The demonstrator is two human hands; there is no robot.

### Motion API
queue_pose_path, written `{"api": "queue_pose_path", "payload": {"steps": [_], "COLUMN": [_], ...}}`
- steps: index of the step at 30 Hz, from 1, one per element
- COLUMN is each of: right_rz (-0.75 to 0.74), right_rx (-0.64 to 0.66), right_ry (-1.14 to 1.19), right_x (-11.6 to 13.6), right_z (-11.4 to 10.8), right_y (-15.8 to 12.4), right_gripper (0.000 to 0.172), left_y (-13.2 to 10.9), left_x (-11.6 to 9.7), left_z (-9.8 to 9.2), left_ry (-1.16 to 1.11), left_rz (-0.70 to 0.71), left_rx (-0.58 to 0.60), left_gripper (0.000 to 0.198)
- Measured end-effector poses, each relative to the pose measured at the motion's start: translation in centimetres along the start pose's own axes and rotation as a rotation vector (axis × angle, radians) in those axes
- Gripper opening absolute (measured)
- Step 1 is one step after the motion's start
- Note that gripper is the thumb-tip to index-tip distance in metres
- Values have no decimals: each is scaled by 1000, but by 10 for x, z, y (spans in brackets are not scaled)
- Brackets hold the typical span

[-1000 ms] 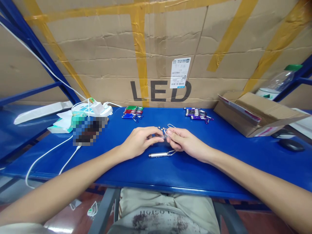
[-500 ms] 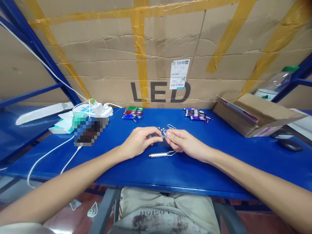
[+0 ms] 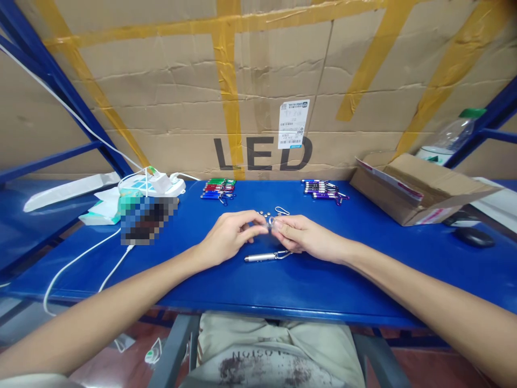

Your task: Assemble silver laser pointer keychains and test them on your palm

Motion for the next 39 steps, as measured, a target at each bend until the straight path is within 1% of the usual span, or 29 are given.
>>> {"api": "queue_pose_path", "payload": {"steps": [3, 7, 10, 15, 17, 20, 23, 25, 27, 31, 34, 36, 39], "right_rz": [2, -19, -53, -92, -104, -106, -94, -91, -83, -22, -12, -36, -73], "right_rx": [19, -10, -88, -293, -351, -380, -385, -372, -320, -119, -19, 13, 44], "right_ry": [-9, 22, -9, -140, -174, -204, -247, -298, -388, -601, -703, -757, -802], "right_x": [1, 2, 3, 7, 10, 12, 13, 13, 14, 11, 12, 14, 17], "right_z": [3, 1, -9, -35, -44, -50, -53, -53, -52, -43, -36, -31, -24], "right_y": [-1, 1, 3, 2, 0, -1, -2, -2, -2, -4, -6, -7, -8], "right_gripper": [57, 55, 56, 57, 56, 56, 54, 54, 53, 49, 48, 47, 45], "left_y": [0, 3, 5, 5, 4, 3, 3, 3, 3, 0, -2, -3, -3], "left_x": [2, 5, 5, 2, -1, -5, -7, -6, -7, -10, -14, -15, -15], "left_z": [-1, -2, -6, -9, -8, -7, -7, -7, -6, 1, 8, 10, 10], "left_ry": [-31, -59, -14, 101, 144, 181, 188, 193, 216, 287, 278, 260, 245], "left_rz": [-26, -58, -35, -10, 4, 23, 10, 2, 9, 67, 116, 126, 114], "left_rx": [-26, -32, -64, -90, -84, -53, -30, -6, 41, 182, 288, 321, 333], "left_gripper": [23, 26, 26, 28, 28, 27, 26, 26, 25, 22, 20, 18, 17]}}
Point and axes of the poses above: each hand's wrist, its own y-axis towards the middle knuckle, its own z-axis out of the palm, x = y × z, the point moved 7 cm from there along y, towards the middle knuckle, and after that the axes turned 2 degrees about y, right-handed, at the moved point
